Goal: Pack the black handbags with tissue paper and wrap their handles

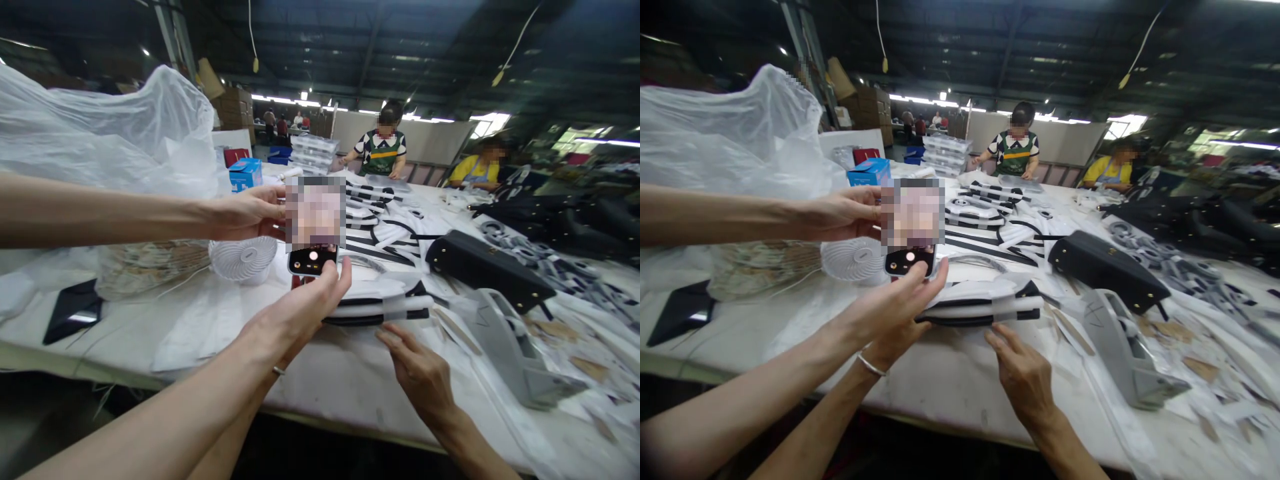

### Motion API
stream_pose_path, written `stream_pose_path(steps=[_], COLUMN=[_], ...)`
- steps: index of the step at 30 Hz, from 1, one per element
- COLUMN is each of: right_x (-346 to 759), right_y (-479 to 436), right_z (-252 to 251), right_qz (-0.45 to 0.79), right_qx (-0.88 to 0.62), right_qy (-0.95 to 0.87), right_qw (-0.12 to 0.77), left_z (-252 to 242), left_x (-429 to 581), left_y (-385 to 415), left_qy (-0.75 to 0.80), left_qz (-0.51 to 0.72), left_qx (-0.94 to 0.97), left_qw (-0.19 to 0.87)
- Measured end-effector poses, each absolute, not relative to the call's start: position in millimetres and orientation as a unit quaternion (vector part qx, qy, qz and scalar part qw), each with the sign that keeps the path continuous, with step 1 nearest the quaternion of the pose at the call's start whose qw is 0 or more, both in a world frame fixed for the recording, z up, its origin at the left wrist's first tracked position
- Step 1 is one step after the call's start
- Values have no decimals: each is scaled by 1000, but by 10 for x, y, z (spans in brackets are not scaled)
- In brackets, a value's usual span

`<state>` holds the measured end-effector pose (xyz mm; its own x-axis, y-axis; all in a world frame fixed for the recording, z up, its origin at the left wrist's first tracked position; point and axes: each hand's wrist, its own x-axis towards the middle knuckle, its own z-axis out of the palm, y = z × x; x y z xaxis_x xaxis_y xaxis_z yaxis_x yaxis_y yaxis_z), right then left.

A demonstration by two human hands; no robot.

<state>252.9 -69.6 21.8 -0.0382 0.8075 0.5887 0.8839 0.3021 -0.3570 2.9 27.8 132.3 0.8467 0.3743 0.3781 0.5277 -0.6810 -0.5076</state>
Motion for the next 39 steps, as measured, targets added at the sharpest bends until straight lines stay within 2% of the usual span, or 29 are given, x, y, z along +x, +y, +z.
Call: stream_pose_path(steps=[2,3,4,6,8,9,14,18,20,25,29,32,39], right_x=[2556,2535,2494,2380,2272,2235,2255,2333,2354,2385,2392,2398,2457], right_y=[-720,-735,-752,-802,-857,-877,-814,-723,-735,-821,-814,-791,-803], right_z=[277,281,267,189,80,28,-88,-80,-82,-132,-198,-245,-324], right_qz=[36,111,197,352,414,402,213,186,170,81,15,22,158], right_qx=[-620,-627,-624,-593,-575,-588,-681,-688,-701,-721,-704,-688,-657], right_qy=[-642,-592,-538,-438,-372,-352,-307,-336,-362,-421,-459,-467,-412], right_qw=[449,493,532,577,599,607,629,615,590,544,542,554,611], left_z=[1600,1699,1768,1823,1796,1762,1499,1299,1255,1393,1547,1556,1501], left_x=[59,80,103,154,198,213,216,231,257,190,12,-42,-9], left_y=[171,101,25,-118,-221,-252,-293,-380,-422,-141,297,397,334], left_qy=[-82,-8,54,145,204,223,226,169,174,218,191,174,192], left_qz=[78,161,217,272,278,275,234,203,215,312,227,212,207], left_qx=[-741,-617,-505,-366,-301,-263,29,136,222,445,559,613,635], left_qw=[662,770,834,878,889,898,945,955,935,811,774,741,719])
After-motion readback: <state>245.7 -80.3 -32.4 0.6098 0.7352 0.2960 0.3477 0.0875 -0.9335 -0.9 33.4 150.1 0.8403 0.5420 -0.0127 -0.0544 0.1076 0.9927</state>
